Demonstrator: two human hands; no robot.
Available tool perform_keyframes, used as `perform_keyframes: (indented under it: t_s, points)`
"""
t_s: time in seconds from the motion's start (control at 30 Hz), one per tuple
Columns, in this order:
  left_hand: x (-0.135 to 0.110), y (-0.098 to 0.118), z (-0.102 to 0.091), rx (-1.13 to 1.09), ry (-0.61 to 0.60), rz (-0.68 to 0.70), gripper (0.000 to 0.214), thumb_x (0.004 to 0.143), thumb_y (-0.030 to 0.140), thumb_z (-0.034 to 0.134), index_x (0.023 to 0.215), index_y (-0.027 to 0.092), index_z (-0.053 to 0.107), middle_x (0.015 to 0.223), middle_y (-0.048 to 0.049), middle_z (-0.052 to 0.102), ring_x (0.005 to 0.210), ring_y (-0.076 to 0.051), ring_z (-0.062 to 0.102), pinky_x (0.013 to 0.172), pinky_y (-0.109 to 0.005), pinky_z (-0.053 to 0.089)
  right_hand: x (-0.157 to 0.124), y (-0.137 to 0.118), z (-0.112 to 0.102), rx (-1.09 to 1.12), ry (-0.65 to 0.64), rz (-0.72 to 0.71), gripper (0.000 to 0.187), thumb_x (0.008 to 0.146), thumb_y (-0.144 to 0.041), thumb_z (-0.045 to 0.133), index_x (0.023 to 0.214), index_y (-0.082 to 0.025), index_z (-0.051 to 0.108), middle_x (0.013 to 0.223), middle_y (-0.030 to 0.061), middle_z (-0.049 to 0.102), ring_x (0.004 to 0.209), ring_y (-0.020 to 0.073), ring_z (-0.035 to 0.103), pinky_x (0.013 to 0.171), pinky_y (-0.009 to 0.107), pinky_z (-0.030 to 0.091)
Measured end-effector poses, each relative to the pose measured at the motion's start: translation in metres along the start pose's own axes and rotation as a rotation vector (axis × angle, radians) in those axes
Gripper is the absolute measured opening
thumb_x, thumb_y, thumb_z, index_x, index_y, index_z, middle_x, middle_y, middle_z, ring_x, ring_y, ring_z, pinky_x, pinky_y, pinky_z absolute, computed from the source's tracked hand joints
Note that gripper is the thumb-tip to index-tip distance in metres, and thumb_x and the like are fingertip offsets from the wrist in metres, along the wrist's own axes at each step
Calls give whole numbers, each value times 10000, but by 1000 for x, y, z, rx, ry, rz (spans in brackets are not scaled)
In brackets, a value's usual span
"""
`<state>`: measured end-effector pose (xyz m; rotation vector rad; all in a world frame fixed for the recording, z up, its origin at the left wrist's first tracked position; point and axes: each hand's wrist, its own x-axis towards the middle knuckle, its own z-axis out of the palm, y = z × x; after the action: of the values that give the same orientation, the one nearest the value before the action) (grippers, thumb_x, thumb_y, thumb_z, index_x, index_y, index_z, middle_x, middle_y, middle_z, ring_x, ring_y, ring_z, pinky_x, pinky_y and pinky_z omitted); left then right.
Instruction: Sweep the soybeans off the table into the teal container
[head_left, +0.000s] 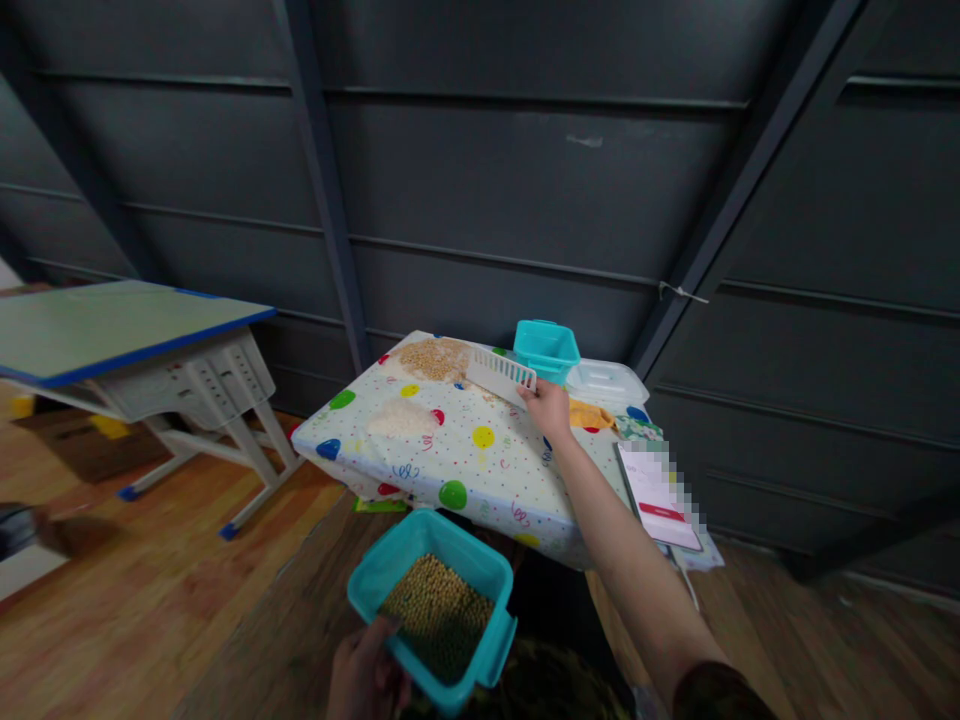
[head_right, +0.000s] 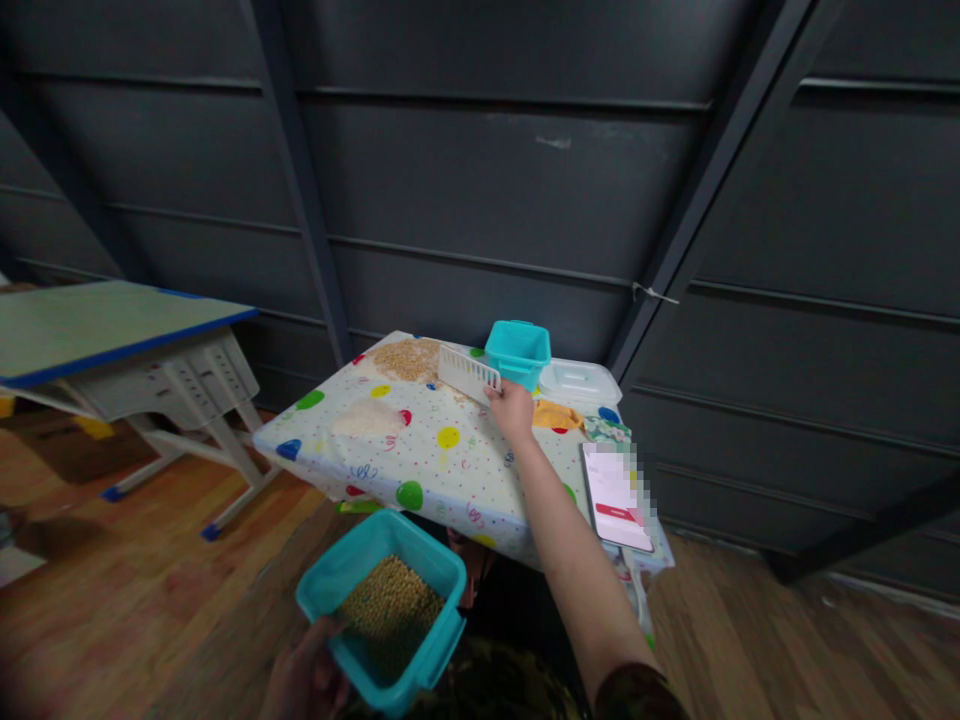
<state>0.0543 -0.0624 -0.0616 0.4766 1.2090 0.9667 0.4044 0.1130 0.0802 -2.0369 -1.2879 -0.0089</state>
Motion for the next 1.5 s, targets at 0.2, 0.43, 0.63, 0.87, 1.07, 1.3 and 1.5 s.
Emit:
perform_keyframes:
  t_s: [0.2, 0.43, 0.63, 0.87, 1.07, 1.3, 1.5]
  points:
    - [0, 2, 2, 10, 1, -1, 529, 571, 546, 897, 397, 241, 501, 346, 35, 452, 299, -129, 436, 340, -263, 320, 0, 0, 0, -39, 3, -14, 295, 992, -384, 627, 916, -175, 820, 839, 86, 801, 747, 226, 676, 682, 296, 404]
    - [-4, 6, 4, 15, -9, 3, 597, 537, 578, 934, 384, 241, 466, 339, 44, 417, 295, -125, 434, 334, -261, 326, 1, 1, -1, 20, -2, -25, 266, 968, -365, 632, 885, -182, 806, 811, 64, 788, 749, 226, 670, 690, 293, 419]
    - [-7, 9, 6, -15, -10, 4, 595, 497, 559, 963, 399, 236, 474, 344, 44, 447, 298, -120, 443, 338, -251, 327, 2, 1, -3, 62, 15, -6, 212, 930, -347, 668, 836, -202, 791, 757, 51, 774, 773, 239, 694, 716, 292, 455]
    - [-9, 10, 8, 4, 4, 13, 610, 530, 565, 941, 402, 245, 438, 335, 32, 465, 299, -120, 434, 348, -250, 312, 1, 0, -5, 121, 18, -16, 185, 909, -356, 692, 870, -206, 792, 732, 42, 772, 772, 241, 703, 715, 297, 479]
    - [-8, 8, 6, 20, -14, 19, 572, 572, 550, 920, 411, 238, 467, 340, 43, 434, 303, -114, 419, 355, -249, 299, 1, -1, -7, 149, -12, -18, 178, 895, -347, 704, 864, -200, 799, 725, 37, 772, 765, 241, 706, 707, 296, 484]
    - [-5, 6, 2, 17, -18, 0, 582, 561, 544, 920, 413, 261, 433, 361, 63, 401, 323, -121, 427, 364, -269, 339, 2, -1, -7, 171, -18, -7, 149, 889, -311, 718, 891, -195, 811, 781, 44, 802, 808, 250, 729, 728, 300, 507]
    - [-4, 6, 5, 9, -6, -17, 580, 555, 558, 913, 410, 259, 438, 351, 61, 400, 304, -119, 407, 348, -265, 308, 4, 1, -6, 182, -20, -35, 160, 881, -339, 738, 893, -200, 816, 751, 38, 793, 799, 253, 728, 715, 302, 512]
